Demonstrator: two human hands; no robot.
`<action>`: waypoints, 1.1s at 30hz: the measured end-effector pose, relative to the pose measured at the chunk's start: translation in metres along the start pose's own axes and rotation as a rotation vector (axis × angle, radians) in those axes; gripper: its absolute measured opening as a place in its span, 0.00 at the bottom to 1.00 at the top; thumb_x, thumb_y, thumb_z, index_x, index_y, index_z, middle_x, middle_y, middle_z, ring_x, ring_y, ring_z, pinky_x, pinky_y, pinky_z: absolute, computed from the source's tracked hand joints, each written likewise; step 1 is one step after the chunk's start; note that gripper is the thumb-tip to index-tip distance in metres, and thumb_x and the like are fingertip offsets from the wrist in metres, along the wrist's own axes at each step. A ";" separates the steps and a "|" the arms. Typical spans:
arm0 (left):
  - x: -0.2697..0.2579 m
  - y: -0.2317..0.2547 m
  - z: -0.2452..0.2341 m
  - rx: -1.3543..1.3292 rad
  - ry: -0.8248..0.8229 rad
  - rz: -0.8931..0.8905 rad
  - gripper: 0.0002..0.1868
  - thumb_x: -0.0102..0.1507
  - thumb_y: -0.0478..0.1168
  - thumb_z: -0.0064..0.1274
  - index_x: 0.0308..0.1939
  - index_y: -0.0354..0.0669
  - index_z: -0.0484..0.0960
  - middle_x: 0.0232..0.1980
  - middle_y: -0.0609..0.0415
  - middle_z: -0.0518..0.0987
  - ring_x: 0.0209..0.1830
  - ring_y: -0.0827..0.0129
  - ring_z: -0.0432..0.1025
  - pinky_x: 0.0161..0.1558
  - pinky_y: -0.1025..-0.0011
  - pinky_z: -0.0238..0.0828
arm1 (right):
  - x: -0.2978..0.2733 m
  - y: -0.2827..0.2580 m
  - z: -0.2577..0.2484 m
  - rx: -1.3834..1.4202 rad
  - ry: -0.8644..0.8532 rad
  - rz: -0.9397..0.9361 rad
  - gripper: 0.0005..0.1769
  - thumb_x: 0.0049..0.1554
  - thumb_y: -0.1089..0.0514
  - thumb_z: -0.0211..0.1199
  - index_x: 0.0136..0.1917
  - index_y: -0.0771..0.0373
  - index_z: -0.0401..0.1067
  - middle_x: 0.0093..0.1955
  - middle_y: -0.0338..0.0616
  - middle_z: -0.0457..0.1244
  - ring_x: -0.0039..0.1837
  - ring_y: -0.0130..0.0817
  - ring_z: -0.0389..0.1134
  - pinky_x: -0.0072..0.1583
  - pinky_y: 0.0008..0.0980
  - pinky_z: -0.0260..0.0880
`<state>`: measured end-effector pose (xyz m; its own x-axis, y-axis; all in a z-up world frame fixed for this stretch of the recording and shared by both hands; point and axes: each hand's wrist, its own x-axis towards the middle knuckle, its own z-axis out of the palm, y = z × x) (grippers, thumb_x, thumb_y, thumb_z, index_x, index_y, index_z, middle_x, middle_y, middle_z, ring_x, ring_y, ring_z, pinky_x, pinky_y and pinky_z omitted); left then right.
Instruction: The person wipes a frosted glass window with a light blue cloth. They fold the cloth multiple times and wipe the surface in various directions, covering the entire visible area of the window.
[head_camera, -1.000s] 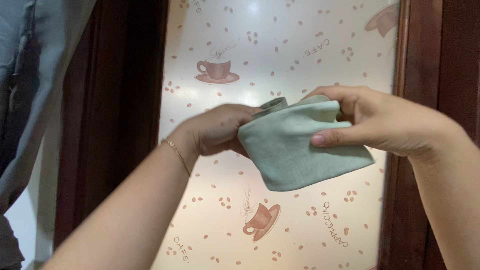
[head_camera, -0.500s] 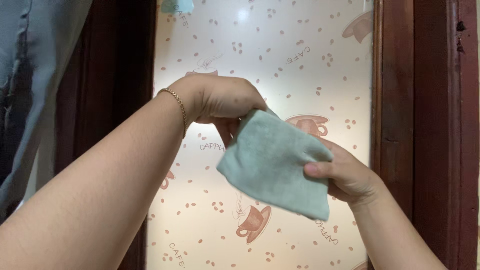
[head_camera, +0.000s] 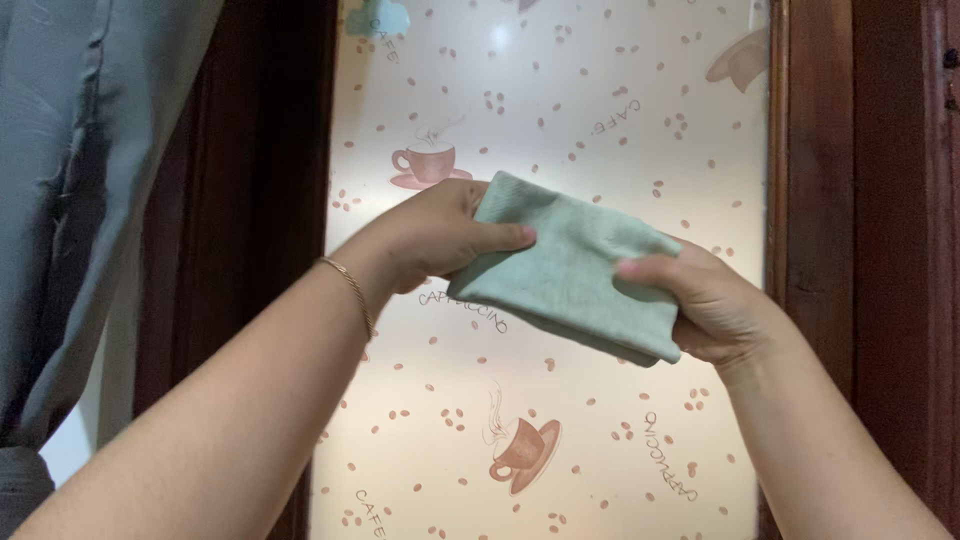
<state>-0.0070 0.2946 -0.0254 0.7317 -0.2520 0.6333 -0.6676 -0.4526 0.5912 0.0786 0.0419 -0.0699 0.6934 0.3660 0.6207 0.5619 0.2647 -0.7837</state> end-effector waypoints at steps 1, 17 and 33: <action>0.001 0.001 0.000 0.040 0.053 0.002 0.24 0.58 0.45 0.62 0.54 0.35 0.83 0.43 0.46 0.87 0.37 0.66 0.82 0.37 0.69 0.82 | -0.001 -0.002 0.000 0.048 -0.016 -0.002 0.36 0.49 0.51 0.64 0.69 0.65 0.66 0.59 0.55 0.69 0.58 0.42 0.73 0.56 0.47 0.76; 0.101 -0.031 -0.008 0.916 0.947 0.907 0.50 0.61 0.52 0.68 0.78 0.51 0.53 0.83 0.44 0.51 0.84 0.49 0.48 0.81 0.49 0.49 | 0.133 -0.080 0.036 -0.435 0.384 -0.607 0.26 0.58 0.68 0.64 0.67 0.53 0.64 0.52 0.43 0.65 0.48 0.31 0.68 0.37 0.30 0.66; 0.251 -0.007 -0.076 1.320 0.743 0.580 0.36 0.66 0.28 0.42 0.79 0.50 0.55 0.82 0.55 0.55 0.81 0.53 0.50 0.75 0.59 0.53 | 0.278 -0.150 -0.004 -1.155 0.753 -1.129 0.32 0.51 0.59 0.76 0.65 0.59 0.66 0.64 0.55 0.62 0.66 0.50 0.64 0.64 0.48 0.66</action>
<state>0.1707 0.3002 0.1671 -0.0493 -0.3721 0.9269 0.0483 -0.9278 -0.3699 0.1893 0.1005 0.2201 -0.3648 -0.0676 0.9286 0.6352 -0.7473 0.1951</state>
